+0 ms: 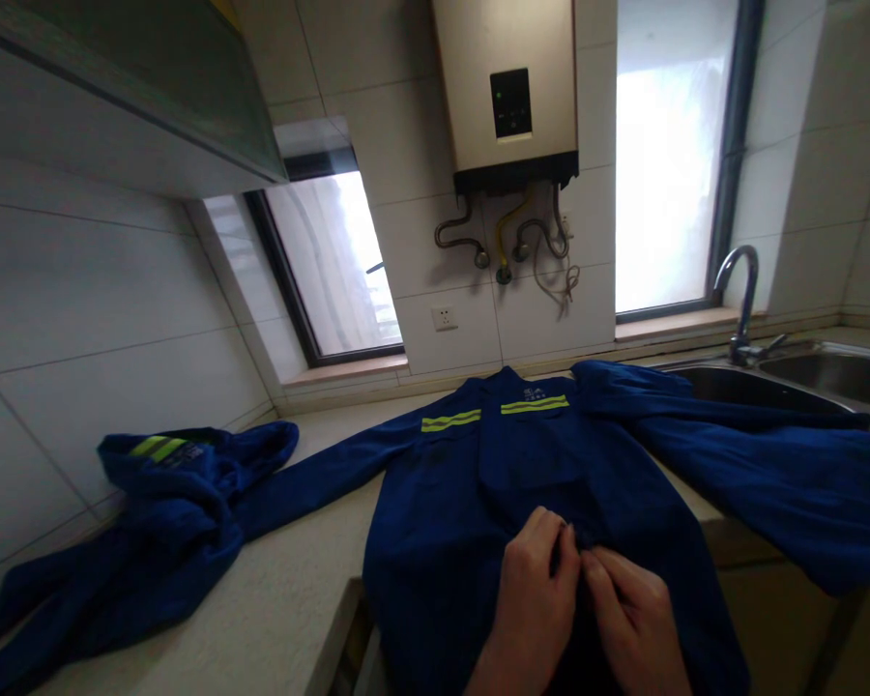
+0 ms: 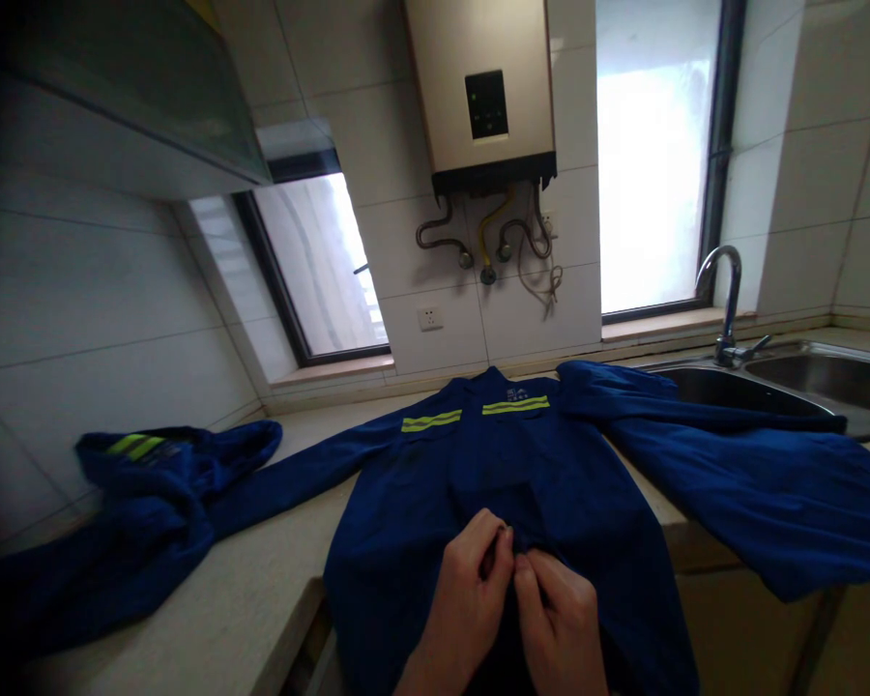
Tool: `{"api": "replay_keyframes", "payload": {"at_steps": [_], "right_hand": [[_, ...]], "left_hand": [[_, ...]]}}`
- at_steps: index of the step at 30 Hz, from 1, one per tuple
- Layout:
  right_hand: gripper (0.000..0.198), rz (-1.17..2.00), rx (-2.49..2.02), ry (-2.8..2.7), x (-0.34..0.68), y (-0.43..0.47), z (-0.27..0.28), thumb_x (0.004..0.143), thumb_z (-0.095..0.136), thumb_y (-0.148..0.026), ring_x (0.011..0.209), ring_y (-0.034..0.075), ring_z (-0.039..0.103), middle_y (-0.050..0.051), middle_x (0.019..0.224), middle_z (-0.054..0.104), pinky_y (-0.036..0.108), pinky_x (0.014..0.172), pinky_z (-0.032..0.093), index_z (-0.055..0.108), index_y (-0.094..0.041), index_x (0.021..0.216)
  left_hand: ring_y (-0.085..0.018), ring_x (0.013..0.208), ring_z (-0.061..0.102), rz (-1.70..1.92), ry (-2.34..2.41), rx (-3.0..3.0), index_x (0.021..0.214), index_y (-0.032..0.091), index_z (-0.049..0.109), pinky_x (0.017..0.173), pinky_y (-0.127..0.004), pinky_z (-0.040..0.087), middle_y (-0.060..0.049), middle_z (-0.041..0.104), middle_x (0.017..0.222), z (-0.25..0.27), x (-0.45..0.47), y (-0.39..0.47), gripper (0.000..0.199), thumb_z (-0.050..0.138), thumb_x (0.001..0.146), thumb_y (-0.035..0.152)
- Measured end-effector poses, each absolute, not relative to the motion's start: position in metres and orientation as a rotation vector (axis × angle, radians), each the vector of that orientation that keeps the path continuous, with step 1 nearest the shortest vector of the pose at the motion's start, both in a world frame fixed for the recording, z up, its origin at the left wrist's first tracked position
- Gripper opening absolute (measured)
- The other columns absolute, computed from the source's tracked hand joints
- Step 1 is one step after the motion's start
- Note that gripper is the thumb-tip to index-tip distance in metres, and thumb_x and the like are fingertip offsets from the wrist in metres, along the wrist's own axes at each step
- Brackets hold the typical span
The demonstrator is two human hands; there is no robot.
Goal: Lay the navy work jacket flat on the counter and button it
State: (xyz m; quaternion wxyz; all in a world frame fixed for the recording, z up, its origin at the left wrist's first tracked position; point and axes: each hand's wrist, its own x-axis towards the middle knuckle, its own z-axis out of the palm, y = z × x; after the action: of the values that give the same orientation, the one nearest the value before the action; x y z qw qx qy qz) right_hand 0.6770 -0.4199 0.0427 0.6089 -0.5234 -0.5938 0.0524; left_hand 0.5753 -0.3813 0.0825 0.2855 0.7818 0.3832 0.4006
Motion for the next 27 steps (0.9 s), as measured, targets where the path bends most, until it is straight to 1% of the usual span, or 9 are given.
{"api": "replay_keyframes", "payload": {"at_steps": [5,7,12,15,17,19,22,24,27], "right_hand": [[0.044,0.329,-1.344,-1.351,0.686,-0.423,0.040,0.088,0.038,-0.040,0.044,0.009,0.044,-0.001,0.048,0.047,0.018,0.042,0.035,0.047,-0.016,0.052],[0.043,0.380,-1.417,-1.376,0.691,-0.424,0.040,0.086,0.042,-0.042,0.046,0.009,0.044,-0.002,0.048,0.045,0.018,0.043,0.034,0.048,-0.015,0.053],[0.041,0.323,-1.510,-1.362,0.697,-0.426,0.044,0.081,0.049,-0.044,0.047,0.009,0.045,-0.002,0.048,0.046,0.018,0.045,0.035,0.048,-0.016,0.052],[0.041,0.279,-1.490,-1.353,0.697,-0.427,0.045,0.081,0.050,-0.043,0.045,0.009,0.045,-0.002,0.046,0.046,0.017,0.043,0.035,0.047,-0.016,0.050],[0.041,0.249,-1.446,-1.347,0.696,-0.430,0.044,0.082,0.050,-0.041,0.044,0.009,0.047,-0.002,0.045,0.048,0.017,0.043,0.037,0.051,-0.016,0.050],[0.040,0.193,-1.390,-1.323,0.694,-0.432,0.044,0.081,0.052,-0.040,0.043,0.010,0.049,-0.001,0.046,0.052,0.017,0.043,0.039,0.054,-0.015,0.050],[0.037,0.101,-1.311,-1.257,0.689,-0.433,0.044,0.080,0.056,-0.037,0.042,0.011,0.053,0.000,0.049,0.058,0.017,0.044,0.043,0.059,-0.015,0.051],[0.033,0.056,-1.269,-1.217,0.685,-0.432,0.045,0.080,0.057,-0.034,0.044,0.012,0.056,0.001,0.051,0.061,0.017,0.045,0.045,0.062,-0.014,0.053],[0.029,-0.001,-1.223,-1.204,0.682,-0.429,0.047,0.080,0.057,-0.032,0.046,0.012,0.058,0.002,0.054,0.063,0.016,0.047,0.046,0.064,-0.014,0.057]], "left_hand": [[-0.011,0.066,0.047,0.913,0.881,2.076,0.070,0.015,0.054,0.061,-0.021,0.034,0.000,0.054,0.071,0.092,0.566,-0.376,0.028,0.038,0.091,0.026],[-0.011,0.068,0.050,0.841,0.843,2.104,0.073,0.015,0.058,0.062,-0.021,0.036,-0.001,0.057,0.073,0.096,0.562,-0.376,0.027,0.040,0.090,0.024],[-0.013,0.079,0.056,0.851,0.865,2.251,0.083,0.017,0.064,0.072,-0.023,0.040,-0.004,0.063,0.087,0.102,0.561,-0.391,0.023,0.042,0.087,0.014],[-0.015,0.082,0.058,0.804,0.858,2.316,0.088,0.016,0.066,0.074,-0.024,0.041,-0.006,0.064,0.093,0.108,0.562,-0.399,0.026,0.041,0.086,0.012],[-0.015,0.077,0.058,0.797,0.872,2.302,0.083,0.016,0.067,0.071,-0.024,0.041,-0.006,0.065,0.088,0.111,0.561,-0.399,0.025,0.043,0.084,0.013],[-0.014,0.070,0.057,0.793,0.897,2.244,0.074,0.015,0.067,0.065,-0.023,0.040,-0.004,0.065,0.077,0.113,0.560,-0.394,0.024,0.045,0.083,0.015],[-0.012,0.059,0.054,0.785,0.921,2.159,0.063,0.014,0.065,0.055,-0.022,0.036,-0.002,0.061,0.063,0.115,0.560,-0.386,0.024,0.049,0.080,0.018],[-0.012,0.057,0.052,0.824,0.948,2.150,0.057,0.013,0.062,0.052,-0.022,0.034,-0.002,0.059,0.059,0.115,0.562,-0.383,0.026,0.050,0.080,0.019],[-0.010,0.055,0.049,0.926,0.992,2.205,0.055,0.014,0.059,0.053,-0.022,0.032,-0.002,0.057,0.058,0.111,0.568,-0.386,0.027,0.049,0.080,0.016]]}}
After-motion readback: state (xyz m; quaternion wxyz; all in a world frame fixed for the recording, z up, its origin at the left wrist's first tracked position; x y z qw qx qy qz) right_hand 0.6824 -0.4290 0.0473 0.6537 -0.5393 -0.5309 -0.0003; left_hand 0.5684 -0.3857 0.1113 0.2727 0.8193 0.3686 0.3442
